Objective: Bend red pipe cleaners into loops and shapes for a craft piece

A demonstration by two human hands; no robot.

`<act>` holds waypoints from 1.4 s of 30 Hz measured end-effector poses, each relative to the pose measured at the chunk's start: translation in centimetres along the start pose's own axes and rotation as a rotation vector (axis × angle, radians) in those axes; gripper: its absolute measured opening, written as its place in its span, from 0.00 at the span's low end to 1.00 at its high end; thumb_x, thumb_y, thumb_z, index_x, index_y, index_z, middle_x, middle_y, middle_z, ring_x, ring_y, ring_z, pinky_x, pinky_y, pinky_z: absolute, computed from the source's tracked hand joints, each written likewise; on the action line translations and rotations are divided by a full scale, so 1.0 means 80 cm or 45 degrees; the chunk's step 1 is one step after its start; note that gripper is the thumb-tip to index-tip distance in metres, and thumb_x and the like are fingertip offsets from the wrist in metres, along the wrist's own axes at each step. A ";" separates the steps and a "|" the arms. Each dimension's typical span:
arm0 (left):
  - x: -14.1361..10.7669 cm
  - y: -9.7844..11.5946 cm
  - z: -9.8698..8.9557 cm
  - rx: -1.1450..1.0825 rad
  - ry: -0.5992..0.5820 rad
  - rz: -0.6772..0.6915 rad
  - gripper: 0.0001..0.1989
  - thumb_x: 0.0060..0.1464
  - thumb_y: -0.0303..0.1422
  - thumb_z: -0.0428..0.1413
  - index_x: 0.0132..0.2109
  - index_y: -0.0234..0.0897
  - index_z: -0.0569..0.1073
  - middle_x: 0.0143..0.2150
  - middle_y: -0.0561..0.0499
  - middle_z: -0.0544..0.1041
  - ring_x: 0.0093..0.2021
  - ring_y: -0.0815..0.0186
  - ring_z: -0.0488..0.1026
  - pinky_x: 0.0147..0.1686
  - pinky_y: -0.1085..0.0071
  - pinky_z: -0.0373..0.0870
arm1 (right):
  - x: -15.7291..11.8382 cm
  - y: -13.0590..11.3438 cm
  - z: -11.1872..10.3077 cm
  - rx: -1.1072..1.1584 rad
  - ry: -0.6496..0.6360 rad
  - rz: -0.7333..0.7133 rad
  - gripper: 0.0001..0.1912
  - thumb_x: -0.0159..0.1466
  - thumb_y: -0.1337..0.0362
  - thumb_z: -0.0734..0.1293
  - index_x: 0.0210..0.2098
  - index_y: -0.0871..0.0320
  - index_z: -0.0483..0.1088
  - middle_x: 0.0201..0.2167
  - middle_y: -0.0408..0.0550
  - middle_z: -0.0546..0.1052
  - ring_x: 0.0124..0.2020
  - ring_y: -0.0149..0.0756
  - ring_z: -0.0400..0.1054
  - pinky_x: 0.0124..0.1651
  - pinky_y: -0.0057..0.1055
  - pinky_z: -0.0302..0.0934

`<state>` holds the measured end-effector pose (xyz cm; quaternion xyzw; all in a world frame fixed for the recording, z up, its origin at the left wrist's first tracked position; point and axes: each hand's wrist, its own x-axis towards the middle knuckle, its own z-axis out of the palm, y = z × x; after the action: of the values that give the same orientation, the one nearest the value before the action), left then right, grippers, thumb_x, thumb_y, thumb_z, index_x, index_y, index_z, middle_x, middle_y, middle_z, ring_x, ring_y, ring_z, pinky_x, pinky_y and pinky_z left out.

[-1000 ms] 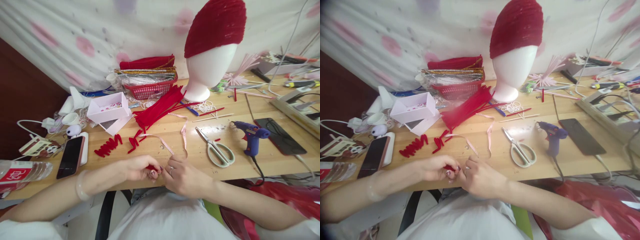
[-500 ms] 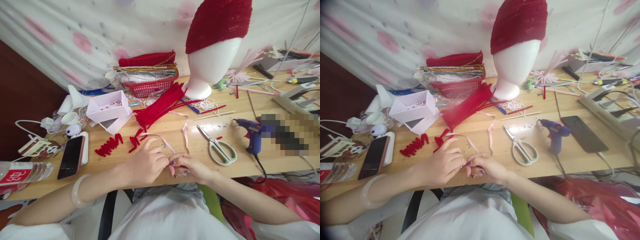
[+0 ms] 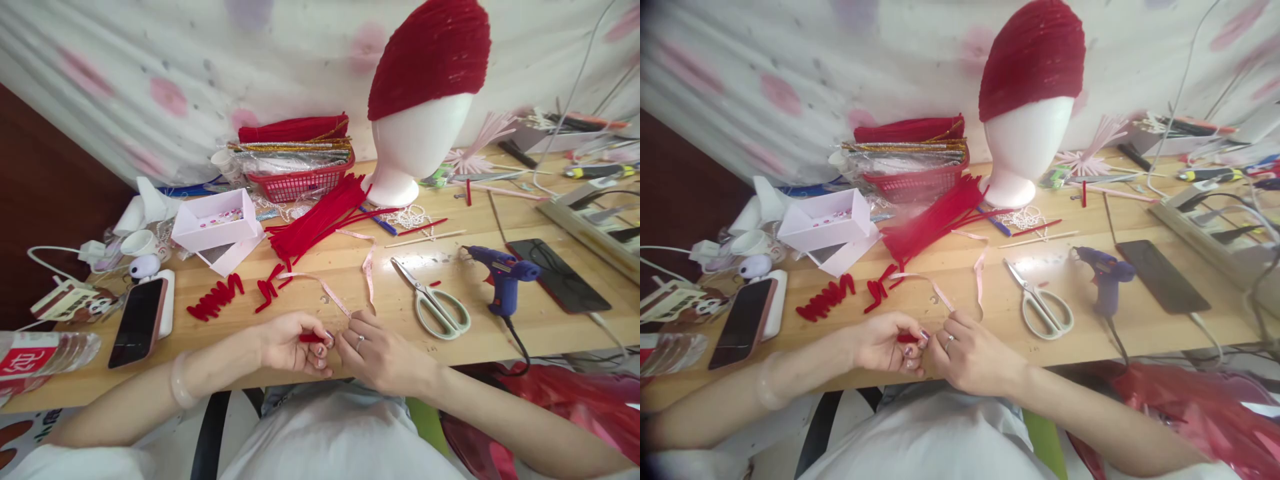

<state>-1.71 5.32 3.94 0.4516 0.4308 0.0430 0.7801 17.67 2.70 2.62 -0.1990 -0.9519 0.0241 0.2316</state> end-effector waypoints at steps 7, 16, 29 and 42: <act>-0.031 -0.008 0.006 1.674 0.526 1.079 0.11 0.62 0.28 0.47 0.39 0.35 0.74 0.36 0.47 0.79 0.39 0.60 0.72 0.55 0.50 0.61 | -0.001 0.002 -0.004 1.574 -0.230 0.976 0.11 0.63 0.69 0.56 0.28 0.59 0.66 0.15 0.38 0.66 0.18 0.29 0.58 0.25 0.26 0.52; -0.030 0.002 0.006 2.226 0.344 1.348 0.13 0.63 0.23 0.45 0.34 0.33 0.71 0.31 0.46 0.75 0.32 0.61 0.68 0.39 0.63 0.68 | -0.005 -0.005 0.014 2.611 -0.118 1.244 0.11 0.57 0.66 0.62 0.22 0.62 0.73 0.09 0.32 0.56 0.14 0.24 0.44 0.26 0.26 0.51; -0.030 0.017 0.028 1.070 0.283 0.670 0.10 0.55 0.24 0.48 0.26 0.37 0.66 0.24 0.56 0.67 0.26 0.70 0.63 0.28 0.72 0.59 | -0.010 -0.006 -0.015 1.409 -0.103 0.851 0.11 0.62 0.69 0.58 0.23 0.57 0.60 0.18 0.38 0.61 0.21 0.28 0.53 0.24 0.26 0.48; -0.004 0.021 0.005 -0.089 -0.009 -0.043 0.09 0.52 0.30 0.54 0.25 0.34 0.71 0.16 0.57 0.67 0.20 0.70 0.66 0.34 0.67 0.72 | -0.016 0.013 -0.002 0.227 0.032 0.162 0.13 0.66 0.74 0.55 0.29 0.59 0.66 0.23 0.47 0.69 0.27 0.37 0.59 0.34 0.33 0.56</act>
<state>-1.09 5.89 5.47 0.4168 0.4337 0.0434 0.7977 19.14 3.12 2.07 -0.2381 -0.9284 0.1210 0.2584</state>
